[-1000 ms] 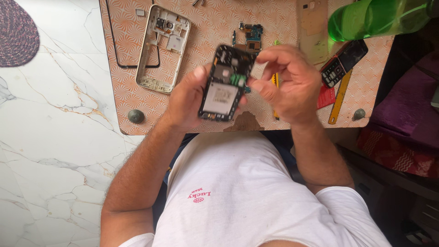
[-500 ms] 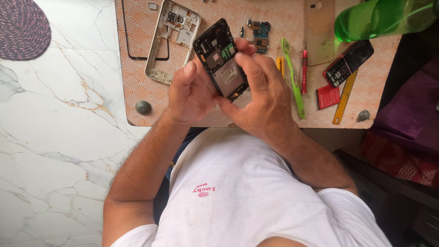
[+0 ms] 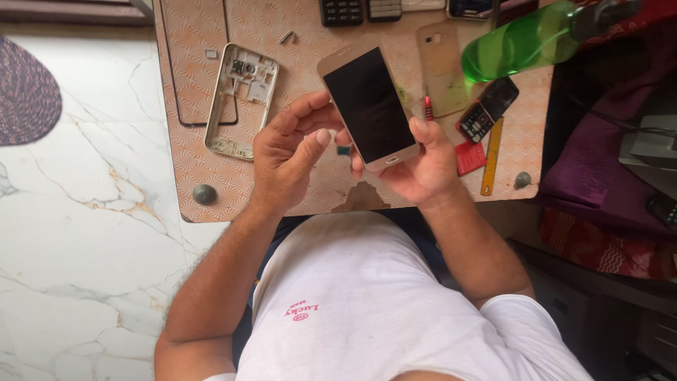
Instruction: The person disassembles a mobile phone using a utility knife to pry components apart and brushes the internal parts with a toothbrush while holding the phone body by hand.
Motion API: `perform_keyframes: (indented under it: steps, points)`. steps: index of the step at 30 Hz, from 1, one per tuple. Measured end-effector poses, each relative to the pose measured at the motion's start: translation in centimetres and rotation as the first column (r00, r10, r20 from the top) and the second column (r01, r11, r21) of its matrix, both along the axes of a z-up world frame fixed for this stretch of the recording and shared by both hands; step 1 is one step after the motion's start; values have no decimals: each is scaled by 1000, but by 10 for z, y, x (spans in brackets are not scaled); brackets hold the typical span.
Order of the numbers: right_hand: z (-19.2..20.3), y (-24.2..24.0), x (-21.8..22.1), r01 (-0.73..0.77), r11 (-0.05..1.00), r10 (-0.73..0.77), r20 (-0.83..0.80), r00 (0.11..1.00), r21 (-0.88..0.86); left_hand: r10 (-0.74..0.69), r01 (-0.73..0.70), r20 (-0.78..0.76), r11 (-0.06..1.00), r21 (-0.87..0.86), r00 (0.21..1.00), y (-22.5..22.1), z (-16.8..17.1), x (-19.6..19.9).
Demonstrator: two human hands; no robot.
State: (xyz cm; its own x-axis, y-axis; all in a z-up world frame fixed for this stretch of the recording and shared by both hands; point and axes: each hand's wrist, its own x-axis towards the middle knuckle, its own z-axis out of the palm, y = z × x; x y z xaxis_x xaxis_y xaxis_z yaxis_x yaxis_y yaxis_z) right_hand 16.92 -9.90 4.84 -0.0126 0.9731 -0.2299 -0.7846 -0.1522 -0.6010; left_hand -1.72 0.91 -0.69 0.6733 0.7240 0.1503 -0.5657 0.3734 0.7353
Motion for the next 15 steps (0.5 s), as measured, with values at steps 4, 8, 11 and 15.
perform_keyframes:
  steps: [4,8,11,15]
  points:
    - [-1,1,3,-6,999,12,-165,986,37,35,-36,-38,999,-19,999,2,5,10]
    - [-6,0,3,38,996,-22,-192,981,79,28,-32,-76,998,-53,997,6,9,18]
    - [-8,1,4,68,996,-59,-151,987,54,43,-51,-105,996,-79,994,7,12,24]
    - [-7,2,2,67,995,-57,-123,991,78,86,-97,-172,994,-53,981,12,15,30]
